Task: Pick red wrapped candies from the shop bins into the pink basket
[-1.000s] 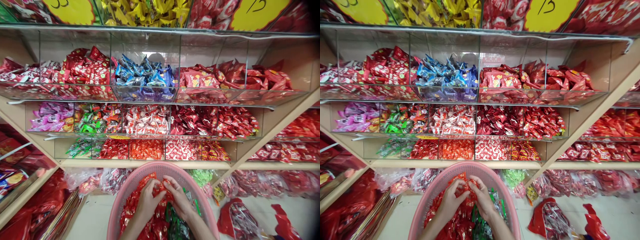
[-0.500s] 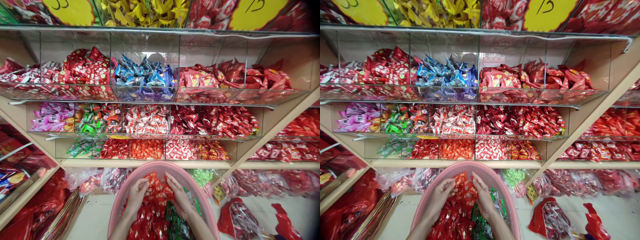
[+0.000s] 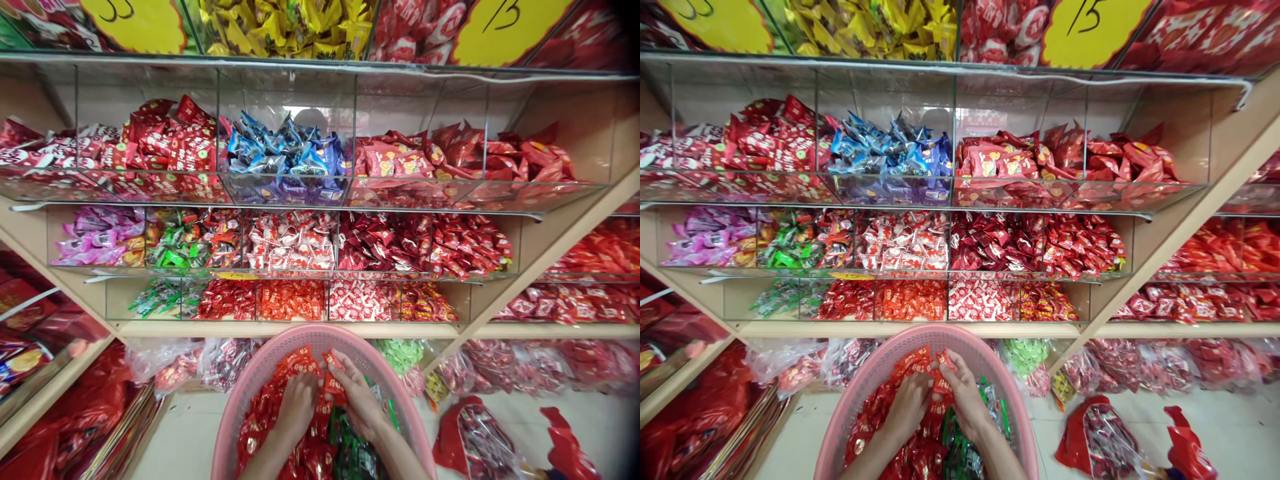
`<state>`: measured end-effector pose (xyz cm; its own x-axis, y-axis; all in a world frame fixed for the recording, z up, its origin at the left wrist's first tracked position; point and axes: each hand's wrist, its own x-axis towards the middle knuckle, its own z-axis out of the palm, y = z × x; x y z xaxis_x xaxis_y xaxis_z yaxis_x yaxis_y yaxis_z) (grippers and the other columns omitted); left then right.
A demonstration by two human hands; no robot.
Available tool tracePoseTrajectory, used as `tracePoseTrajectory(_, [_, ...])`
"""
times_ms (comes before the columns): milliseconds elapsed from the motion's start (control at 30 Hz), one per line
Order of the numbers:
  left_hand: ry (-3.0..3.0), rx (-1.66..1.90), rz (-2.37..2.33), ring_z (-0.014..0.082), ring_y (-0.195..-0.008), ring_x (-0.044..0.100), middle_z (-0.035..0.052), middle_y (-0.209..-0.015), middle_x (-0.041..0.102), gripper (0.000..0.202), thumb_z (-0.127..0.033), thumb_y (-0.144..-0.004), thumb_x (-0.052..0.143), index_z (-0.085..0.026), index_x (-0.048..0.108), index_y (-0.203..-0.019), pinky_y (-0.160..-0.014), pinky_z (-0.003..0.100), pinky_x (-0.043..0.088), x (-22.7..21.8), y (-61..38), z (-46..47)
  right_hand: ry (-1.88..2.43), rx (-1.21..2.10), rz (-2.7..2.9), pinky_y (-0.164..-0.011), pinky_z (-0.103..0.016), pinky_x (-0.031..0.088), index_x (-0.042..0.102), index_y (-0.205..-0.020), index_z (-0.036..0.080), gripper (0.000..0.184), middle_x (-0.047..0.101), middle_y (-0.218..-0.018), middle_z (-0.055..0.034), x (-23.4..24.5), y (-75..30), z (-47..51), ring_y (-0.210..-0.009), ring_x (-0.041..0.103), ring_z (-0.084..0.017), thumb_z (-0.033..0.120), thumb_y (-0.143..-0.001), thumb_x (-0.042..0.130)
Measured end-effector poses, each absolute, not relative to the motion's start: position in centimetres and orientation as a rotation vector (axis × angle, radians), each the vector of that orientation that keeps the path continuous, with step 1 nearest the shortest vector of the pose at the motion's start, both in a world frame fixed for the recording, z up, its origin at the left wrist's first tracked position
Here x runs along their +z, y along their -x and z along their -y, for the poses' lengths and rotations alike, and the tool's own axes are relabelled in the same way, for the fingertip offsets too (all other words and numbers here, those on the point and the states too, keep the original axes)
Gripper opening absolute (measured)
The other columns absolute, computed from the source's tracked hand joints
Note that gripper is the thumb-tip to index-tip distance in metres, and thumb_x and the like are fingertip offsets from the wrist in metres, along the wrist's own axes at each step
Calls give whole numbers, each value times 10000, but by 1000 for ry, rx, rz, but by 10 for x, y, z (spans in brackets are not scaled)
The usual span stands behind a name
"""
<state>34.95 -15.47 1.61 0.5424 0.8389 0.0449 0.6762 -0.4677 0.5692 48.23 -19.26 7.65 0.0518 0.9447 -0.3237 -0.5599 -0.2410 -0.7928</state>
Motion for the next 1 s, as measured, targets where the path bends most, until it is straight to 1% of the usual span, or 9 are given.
tracePoseTrajectory(133, [-2340, 387, -1192, 229, -1021, 509, 88, -1011, 631, 263, -141, -782, 416, -190, 628, -930, -921, 411, 358, 17, -345, 154, 1016, 1521, 560, -497, -193, 432, 601, -1027, 242, 475, 656, -888, -21, 78, -480, 193, -673, 590, -126, 465, -623, 716])
tracePoseTrajectory(233, [-2202, 531, -1245, 220, -985, 526, 72, -956, 638, 277, -122, -753, 410, -193, 633, -901, -891, 403, 397, 27, -341, 149, 1044, 1534, 568, -494, -199, 440, 628, -946, 211, 433, 661, -827, -22, 75, -479, 192, -638, 593, -125, 471, -613, 721])
tracePoseTrajectory(300, [-2048, 705, -1269, 208, -1018, 526, 71, -1024, 625, 348, -118, -748, 392, -200, 608, -1007, -922, 402, 402, 37, -338, 144, 1049, 1556, 574, -498, -207, 449, 636, -916, 198, 402, 664, -809, -24, 72, -478, 192, -616, 594, -122, 468, -628, 712])
tracePoseTrajectory(367, [-1974, 822, -1180, 195, -1126, 480, 65, -1173, 569, 462, -105, -721, 408, -222, 548, -1145, -999, 394, 363, 47, -336, 141, 1055, 1579, 580, -489, -207, 448, 640, -906, 194, 384, 666, -807, -26, 68, -478, 192, -600, 592, -118, 463, -640, 705])
tracePoseTrajectory(467, [-2015, 784, -989, 191, -1236, 391, 43, -1310, 474, 563, -99, -698, 438, -256, 491, -1236, -1069, 383, 294, 59, -333, 140, 1074, 1630, 586, -460, -187, 430, 647, -916, 194, 394, 663, -782, -24, 65, -479, 194, -572, 578, -103, 460, -632, 711])
tracePoseTrajectory(567, [-2035, 673, -944, 188, -1191, 439, 44, -1262, 512, 467, -176, -751, 462, -259, 514, -1207, -1043, 374, 330, 67, -331, 143, 1086, 1695, 601, -424, -160, 406, 651, -927, 202, 386, 642, -716, -2, 65, -480, 195, -514, 545, -75, 448, -636, 712])
tracePoseTrajectory(667, [-2065, 614, -929, 172, -1085, 508, 42, -1156, 569, 348, -248, -792, 465, -258, 565, -1125, -964, 325, 397, 73, -329, 147, 1098, 1735, 627, -400, -140, 387, 655, -914, 199, 348, 623, -693, 8, 67, -480, 197, -475, 517, -52, 440, -666, 693])
tracePoseTrajectory(867, [-2028, 712, -997, 171, -989, 546, 39, -1048, 610, 270, -322, -817, 461, -250, 599, -1038, -887, 288, 426, 76, -315, 142, 1111, 1733, 616, -427, -146, 402, 635, -933, 204, 354, 648, -830, -23, 66, -481, 197, -548, 556, -70, 465, -695, 659])
tracePoseTrajectory(1000, [-2068, 765, -1222, 186, -990, 532, 41, -1034, 584, 245, -347, -802, 480, -245, 621, -974, -888, 312, 414, 62, -299, 131, 1176, 1629, 499, -531, -192, 473, 613, -951, 229, 369, 641, -907, -16, 60, -486, 193, -640, 593, -88, 463, -673, 679])
